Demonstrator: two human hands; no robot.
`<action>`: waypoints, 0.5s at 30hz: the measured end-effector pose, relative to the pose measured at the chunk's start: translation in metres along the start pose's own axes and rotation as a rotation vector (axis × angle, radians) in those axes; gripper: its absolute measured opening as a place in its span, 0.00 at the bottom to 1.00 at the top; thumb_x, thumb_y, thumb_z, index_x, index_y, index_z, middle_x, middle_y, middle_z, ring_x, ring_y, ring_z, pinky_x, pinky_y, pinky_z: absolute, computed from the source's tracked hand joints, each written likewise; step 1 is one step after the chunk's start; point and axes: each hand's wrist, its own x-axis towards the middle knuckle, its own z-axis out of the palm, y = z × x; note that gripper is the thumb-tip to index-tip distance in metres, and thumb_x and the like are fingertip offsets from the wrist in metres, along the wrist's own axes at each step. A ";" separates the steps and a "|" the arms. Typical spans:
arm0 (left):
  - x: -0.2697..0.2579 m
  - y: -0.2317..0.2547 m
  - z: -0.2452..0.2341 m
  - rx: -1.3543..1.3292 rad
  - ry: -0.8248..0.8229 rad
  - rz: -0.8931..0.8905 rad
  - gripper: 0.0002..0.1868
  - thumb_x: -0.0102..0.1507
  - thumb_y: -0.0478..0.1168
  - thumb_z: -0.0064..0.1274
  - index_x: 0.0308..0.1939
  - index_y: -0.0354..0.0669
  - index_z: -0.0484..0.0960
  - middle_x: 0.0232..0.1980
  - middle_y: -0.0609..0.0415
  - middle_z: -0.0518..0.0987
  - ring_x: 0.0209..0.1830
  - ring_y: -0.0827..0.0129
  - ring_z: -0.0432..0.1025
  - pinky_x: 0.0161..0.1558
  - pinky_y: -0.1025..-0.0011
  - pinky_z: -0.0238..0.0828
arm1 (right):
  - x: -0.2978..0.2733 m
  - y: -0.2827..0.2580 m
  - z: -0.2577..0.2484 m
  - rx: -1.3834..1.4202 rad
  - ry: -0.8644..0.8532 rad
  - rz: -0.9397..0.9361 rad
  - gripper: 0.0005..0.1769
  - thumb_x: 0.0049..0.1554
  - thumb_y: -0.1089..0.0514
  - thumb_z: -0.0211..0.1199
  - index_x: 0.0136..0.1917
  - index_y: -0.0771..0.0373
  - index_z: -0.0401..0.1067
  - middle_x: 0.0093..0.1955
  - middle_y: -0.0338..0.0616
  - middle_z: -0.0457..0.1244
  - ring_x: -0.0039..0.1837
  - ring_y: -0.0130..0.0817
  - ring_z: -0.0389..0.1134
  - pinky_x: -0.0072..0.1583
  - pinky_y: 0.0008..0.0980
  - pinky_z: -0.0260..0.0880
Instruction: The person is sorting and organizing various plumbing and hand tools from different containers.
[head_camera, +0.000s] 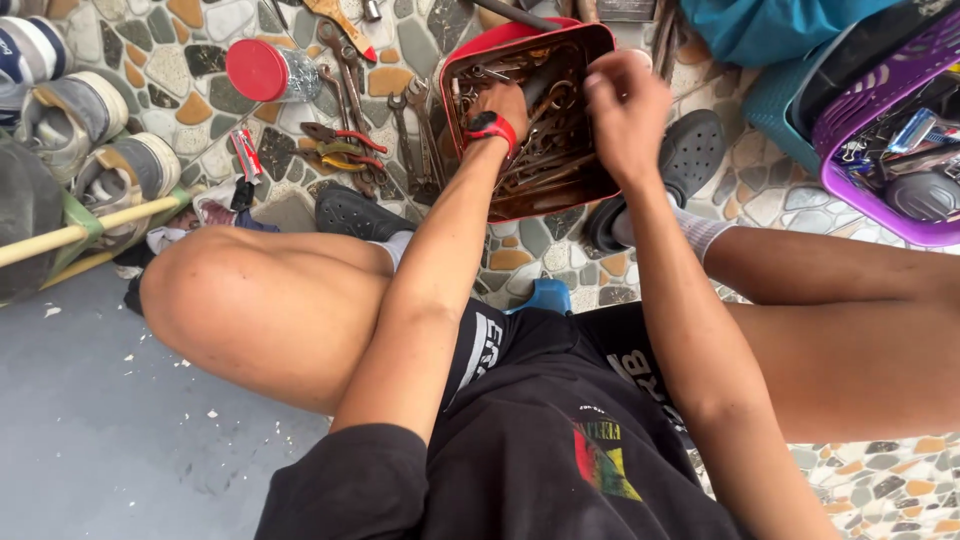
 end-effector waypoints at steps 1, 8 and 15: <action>-0.010 0.003 -0.019 -0.038 -0.081 -0.024 0.20 0.61 0.38 0.56 0.58 0.42 0.81 0.59 0.40 0.79 0.58 0.47 0.75 0.56 0.49 0.73 | -0.003 0.007 0.004 -0.063 -0.099 0.013 0.05 0.61 0.67 0.64 0.52 0.68 0.75 0.43 0.44 0.69 0.46 0.28 0.69 0.50 0.29 0.71; -0.061 -0.005 -0.069 -0.409 -0.276 0.072 0.16 0.60 0.49 0.63 0.45 0.43 0.89 0.45 0.43 0.85 0.47 0.55 0.79 0.50 0.58 0.72 | 0.010 0.011 0.018 0.041 -0.466 0.653 0.15 0.61 0.55 0.62 0.58 0.64 0.72 0.44 0.39 0.69 0.42 0.30 0.71 0.43 0.32 0.76; -0.110 -0.034 -0.100 -0.988 -0.532 0.305 0.16 0.66 0.46 0.58 0.47 0.35 0.81 0.43 0.58 0.83 0.39 0.76 0.78 0.43 0.70 0.81 | 0.006 0.027 0.045 0.451 -0.601 0.564 0.17 0.65 0.51 0.65 0.61 0.63 0.71 0.47 0.36 0.68 0.46 0.26 0.68 0.45 0.27 0.72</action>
